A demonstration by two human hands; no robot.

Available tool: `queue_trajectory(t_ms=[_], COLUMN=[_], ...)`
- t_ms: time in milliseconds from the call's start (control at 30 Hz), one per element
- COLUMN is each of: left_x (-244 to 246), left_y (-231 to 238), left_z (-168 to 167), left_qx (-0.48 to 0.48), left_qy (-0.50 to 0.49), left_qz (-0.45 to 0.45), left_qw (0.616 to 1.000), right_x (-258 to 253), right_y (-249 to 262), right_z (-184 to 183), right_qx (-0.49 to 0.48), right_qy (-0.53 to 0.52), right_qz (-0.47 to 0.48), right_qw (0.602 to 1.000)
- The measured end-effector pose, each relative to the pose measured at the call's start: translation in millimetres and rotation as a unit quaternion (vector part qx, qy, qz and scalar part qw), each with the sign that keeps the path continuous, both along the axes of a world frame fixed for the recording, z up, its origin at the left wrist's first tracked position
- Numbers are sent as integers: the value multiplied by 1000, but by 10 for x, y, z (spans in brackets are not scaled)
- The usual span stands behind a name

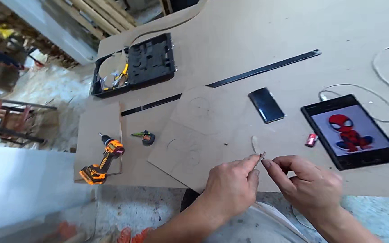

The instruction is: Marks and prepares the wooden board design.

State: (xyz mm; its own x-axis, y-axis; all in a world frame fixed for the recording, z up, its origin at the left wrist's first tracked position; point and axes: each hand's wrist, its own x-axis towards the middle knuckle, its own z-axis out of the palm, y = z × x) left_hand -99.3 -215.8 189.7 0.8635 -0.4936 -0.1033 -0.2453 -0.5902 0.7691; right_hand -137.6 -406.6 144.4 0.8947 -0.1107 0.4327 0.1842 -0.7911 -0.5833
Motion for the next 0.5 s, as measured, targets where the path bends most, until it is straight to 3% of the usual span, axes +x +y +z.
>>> queue_trajectory(t_ms=[100, 200, 400, 500], left_x=[-44, -72, 55, 135], left_y=[406, 829, 1628, 1969], left_z=[-188, -382, -512, -607], left_qx=[40, 74, 125, 130], left_qy=[29, 39, 76, 55], left_qz=[-2, 7, -50, -66], left_qw=[999, 996, 988, 988], right_x=[-28, -78, 23, 154], right_y=[379, 836, 1618, 1889], right_z=[-205, -374, -407, -382], right_qx=[96, 226, 180, 261], right_qy=[125, 231, 256, 345], right_qz=[23, 70, 27, 79], right_qw=[987, 944, 949, 898])
